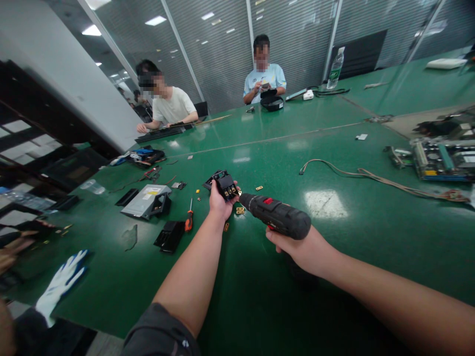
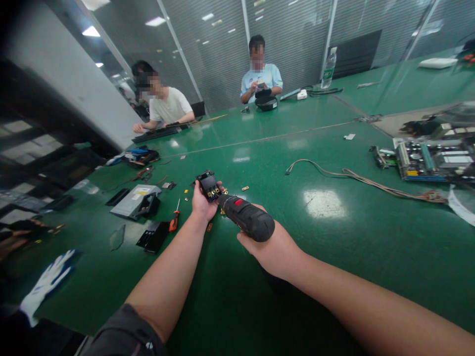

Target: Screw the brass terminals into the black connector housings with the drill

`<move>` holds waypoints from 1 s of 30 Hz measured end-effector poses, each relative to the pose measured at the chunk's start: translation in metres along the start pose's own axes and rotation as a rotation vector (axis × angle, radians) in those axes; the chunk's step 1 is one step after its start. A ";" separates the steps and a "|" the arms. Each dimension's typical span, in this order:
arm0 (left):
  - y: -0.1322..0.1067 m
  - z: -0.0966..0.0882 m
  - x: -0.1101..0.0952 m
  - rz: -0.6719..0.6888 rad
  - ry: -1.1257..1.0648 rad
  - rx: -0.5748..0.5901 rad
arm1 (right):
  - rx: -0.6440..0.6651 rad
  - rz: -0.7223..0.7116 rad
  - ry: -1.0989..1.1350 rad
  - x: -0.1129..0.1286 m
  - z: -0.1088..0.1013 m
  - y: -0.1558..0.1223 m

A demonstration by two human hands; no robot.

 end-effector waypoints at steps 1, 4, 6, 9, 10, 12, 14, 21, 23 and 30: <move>0.000 0.000 0.000 0.003 0.003 0.001 | -0.003 0.003 0.000 0.000 0.000 0.000; 0.001 -0.001 0.001 -0.006 0.004 -0.010 | -0.014 0.004 0.004 -0.001 0.000 0.000; 0.001 -0.002 0.002 -0.017 -0.004 -0.013 | -0.013 0.003 0.007 -0.001 0.000 0.000; 0.002 -0.002 0.002 -0.021 -0.015 -0.005 | -0.008 0.001 0.009 -0.001 0.000 0.000; 0.002 -0.002 0.002 -0.021 -0.017 -0.004 | -0.009 0.000 0.011 0.000 -0.001 0.000; 0.001 -0.001 0.002 -0.022 -0.015 -0.005 | -0.011 -0.001 0.013 0.000 -0.001 0.000; 0.000 -0.001 0.001 -0.018 -0.007 -0.007 | -0.011 -0.003 0.013 0.001 -0.001 0.000; -0.001 -0.001 0.001 -0.015 -0.001 -0.009 | -0.007 -0.005 0.007 0.003 0.000 0.000; -0.001 -0.002 0.002 -0.019 -0.005 -0.008 | -0.015 -0.011 0.001 0.004 -0.002 0.000; 0.000 -0.002 0.002 -0.020 -0.010 -0.002 | -0.009 0.000 0.011 0.003 -0.001 0.000</move>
Point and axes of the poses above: each hand's wrist, its own y-axis towards the middle knuckle, its own z-axis out of the palm, x = y × z, the point moved 10 cm from there along y, towards the middle knuckle, and after that the axes turned 8 degrees about -x, right-handed, at the moved point
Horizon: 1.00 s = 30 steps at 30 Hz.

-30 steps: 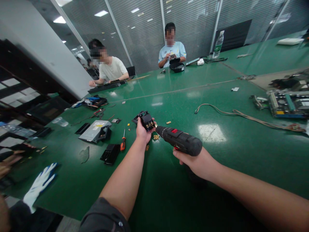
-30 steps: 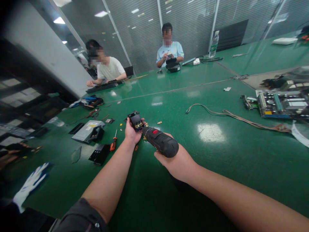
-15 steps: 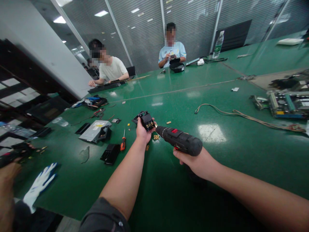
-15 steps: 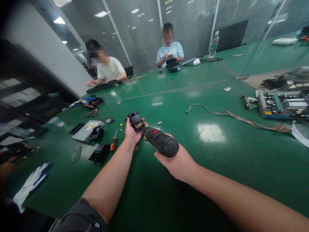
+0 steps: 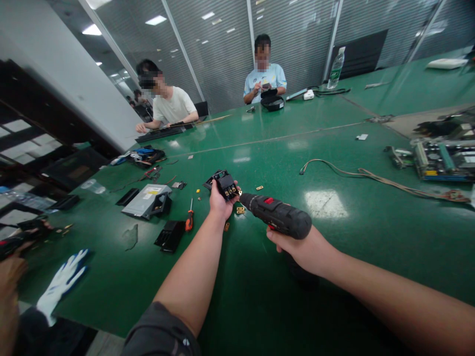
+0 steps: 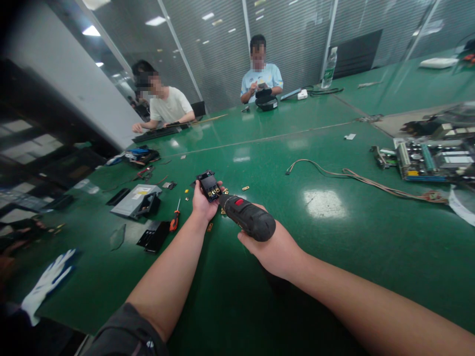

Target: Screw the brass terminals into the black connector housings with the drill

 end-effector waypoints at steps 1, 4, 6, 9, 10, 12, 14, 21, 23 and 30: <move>0.001 0.000 0.000 0.004 0.003 0.002 | 0.001 0.004 0.006 0.000 0.000 0.000; 0.002 -0.001 0.000 0.008 0.005 0.001 | 0.009 0.010 0.022 -0.001 0.001 -0.001; 0.002 -0.001 0.000 0.004 0.000 -0.003 | 0.013 0.008 0.027 -0.001 0.002 -0.001; 0.001 -0.001 0.000 0.001 -0.007 -0.005 | 0.006 0.006 0.025 -0.002 0.001 0.000; 0.001 0.000 0.000 0.002 -0.006 -0.004 | 0.005 0.002 0.022 -0.002 0.001 0.000; 0.000 0.000 -0.001 0.007 -0.007 -0.002 | 0.012 -0.008 0.017 -0.002 0.002 0.000; 0.000 0.001 -0.001 0.010 -0.008 0.001 | 0.018 -0.019 0.012 -0.001 0.002 0.000; -0.002 0.002 -0.003 0.016 0.003 -0.003 | 0.011 -0.005 0.003 -0.002 0.002 0.000; -0.002 0.002 -0.003 0.016 0.002 -0.003 | 0.016 0.004 0.005 -0.003 0.002 0.000; -0.003 0.002 -0.002 0.004 -0.008 -0.009 | 0.011 -0.003 0.019 -0.003 0.001 0.000</move>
Point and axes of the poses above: each hand's wrist, its own y-axis towards the middle knuckle, its own z-axis out of the palm, x = y × z, the point moved 10 cm from there along y, towards the middle knuckle, and after that the axes turned 8 degrees about -x, right-handed, at the moved point
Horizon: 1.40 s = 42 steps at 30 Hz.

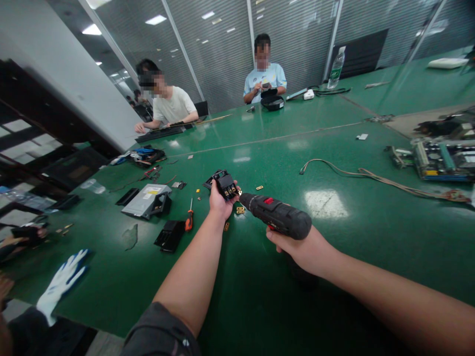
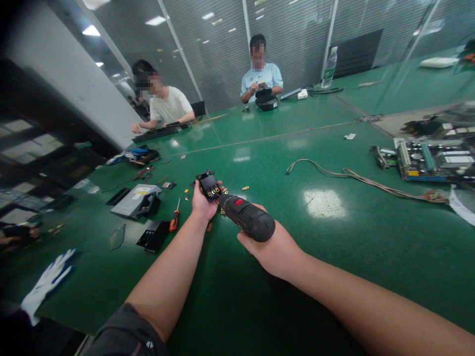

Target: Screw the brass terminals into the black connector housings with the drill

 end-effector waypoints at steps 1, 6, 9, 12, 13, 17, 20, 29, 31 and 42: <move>0.000 0.000 0.000 0.000 0.001 0.001 | -0.001 0.000 -0.001 0.000 0.000 0.000; 0.004 -0.003 0.002 -0.004 -0.002 -0.003 | -0.010 -0.011 -0.006 0.000 -0.001 0.000; 0.005 -0.003 0.001 0.004 0.002 0.004 | -0.016 -0.015 -0.008 0.001 -0.001 0.000; 0.004 -0.002 0.001 0.006 0.014 0.007 | -0.010 -0.007 -0.007 0.000 0.000 0.001; 0.004 -0.002 0.001 0.005 0.016 0.008 | -0.007 -0.004 -0.006 0.000 0.000 0.001; 0.002 -0.001 0.001 -0.001 0.006 0.004 | -0.004 -0.003 -0.010 0.001 0.000 0.000; 0.002 -0.001 0.001 -0.003 0.002 -0.002 | -0.006 0.003 0.002 -0.001 0.001 0.000; 0.002 -0.002 0.003 -0.014 -0.008 -0.007 | 0.009 0.077 0.037 -0.007 0.001 -0.002; 0.003 -0.002 0.002 -0.009 -0.005 -0.005 | 0.033 0.077 0.040 -0.004 0.002 -0.001; 0.004 -0.004 0.002 -0.002 -0.016 -0.020 | 0.132 0.069 0.073 -0.011 0.013 -0.005</move>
Point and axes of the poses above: each hand's wrist, its own y-axis towards the middle knuckle, its own z-axis out of the palm, x = y × z, the point moved 10 cm from there along y, towards the middle knuckle, and after that the axes turned 8 degrees about -x, right-handed, at the moved point
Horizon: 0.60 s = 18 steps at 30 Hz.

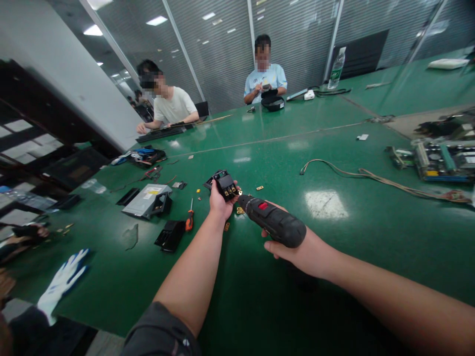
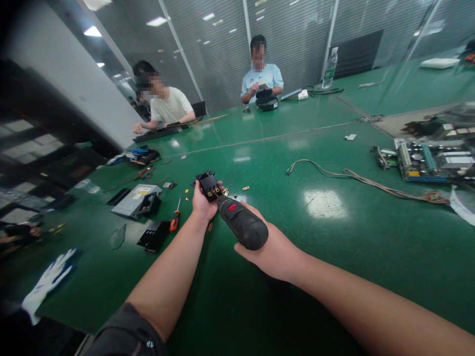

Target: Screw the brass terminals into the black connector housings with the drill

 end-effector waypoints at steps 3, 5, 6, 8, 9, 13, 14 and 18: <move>0.000 0.001 0.001 -0.009 -0.007 0.007 | 0.022 0.046 0.023 0.000 0.002 0.000; -0.001 0.002 0.001 -0.010 -0.008 0.017 | 0.029 0.072 0.045 0.000 0.003 0.000; -0.001 0.003 0.000 -0.008 -0.006 0.021 | 0.030 0.079 0.052 0.000 0.003 0.000; -0.002 0.003 0.000 -0.005 -0.004 0.020 | 0.026 0.076 0.055 0.000 0.003 0.000; -0.002 0.002 0.000 -0.005 -0.005 0.019 | 0.026 0.071 0.056 -0.001 0.003 0.000; -0.001 0.002 0.001 -0.011 -0.009 0.021 | 0.027 0.071 0.068 -0.003 0.003 0.000; -0.001 0.002 0.001 -0.010 -0.006 0.023 | 0.027 0.076 0.067 -0.003 0.004 0.000; 0.000 0.002 0.000 0.007 0.008 0.031 | 0.019 0.089 0.055 -0.003 0.003 0.000</move>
Point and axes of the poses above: each hand's wrist, its own y-axis towards the middle knuckle, its own z-axis out of the palm, x = y × z, the point moved 10 cm from there along y, towards the middle knuckle, and after that the axes turned 8 degrees about -x, right-handed, at the moved point
